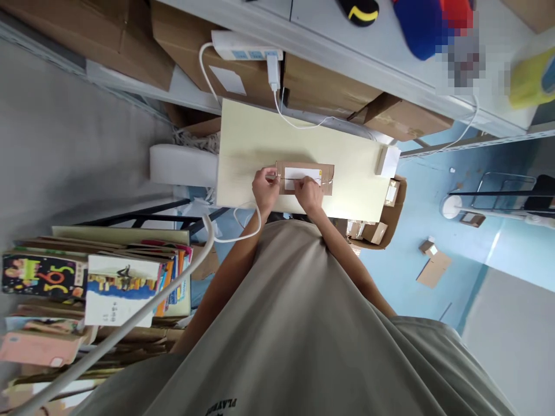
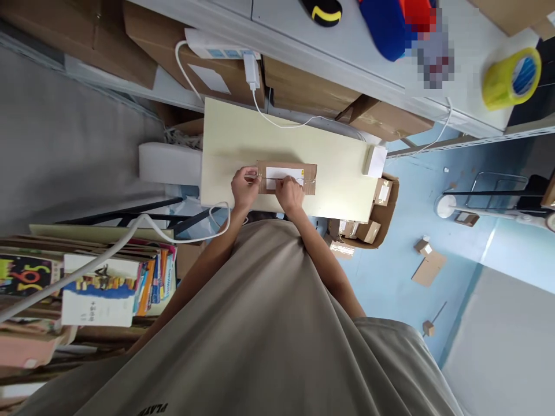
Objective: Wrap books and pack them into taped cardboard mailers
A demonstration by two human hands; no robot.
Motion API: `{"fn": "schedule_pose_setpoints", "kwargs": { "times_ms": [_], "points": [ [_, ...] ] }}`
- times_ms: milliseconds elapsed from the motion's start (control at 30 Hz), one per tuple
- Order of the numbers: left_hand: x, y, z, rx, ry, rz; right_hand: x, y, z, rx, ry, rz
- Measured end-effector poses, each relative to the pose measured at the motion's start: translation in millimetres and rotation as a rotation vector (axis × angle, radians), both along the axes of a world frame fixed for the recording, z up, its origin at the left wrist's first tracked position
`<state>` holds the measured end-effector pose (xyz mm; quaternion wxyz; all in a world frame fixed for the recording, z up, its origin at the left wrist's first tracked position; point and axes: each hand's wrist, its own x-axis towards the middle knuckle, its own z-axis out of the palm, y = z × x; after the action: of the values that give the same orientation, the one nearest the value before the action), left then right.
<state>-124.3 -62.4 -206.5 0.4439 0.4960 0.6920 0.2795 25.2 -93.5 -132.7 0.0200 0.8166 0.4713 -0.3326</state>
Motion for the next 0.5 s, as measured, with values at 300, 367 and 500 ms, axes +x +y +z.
{"fn": "schedule_pose_setpoints", "kwargs": {
  "times_ms": [300,367,500],
  "points": [
    [-2,-1,8.9,0.024,0.113,-0.133,-5,-16,2.1,0.181,0.020,0.348],
    [-3,-5,9.6,0.052,0.119,-0.185,-4,-28,-2.1,0.248,0.121,0.532],
    [-7,-11,9.0,0.064,0.106,-0.238,16,-50,-9.6,0.252,0.168,0.564]
  ]
}}
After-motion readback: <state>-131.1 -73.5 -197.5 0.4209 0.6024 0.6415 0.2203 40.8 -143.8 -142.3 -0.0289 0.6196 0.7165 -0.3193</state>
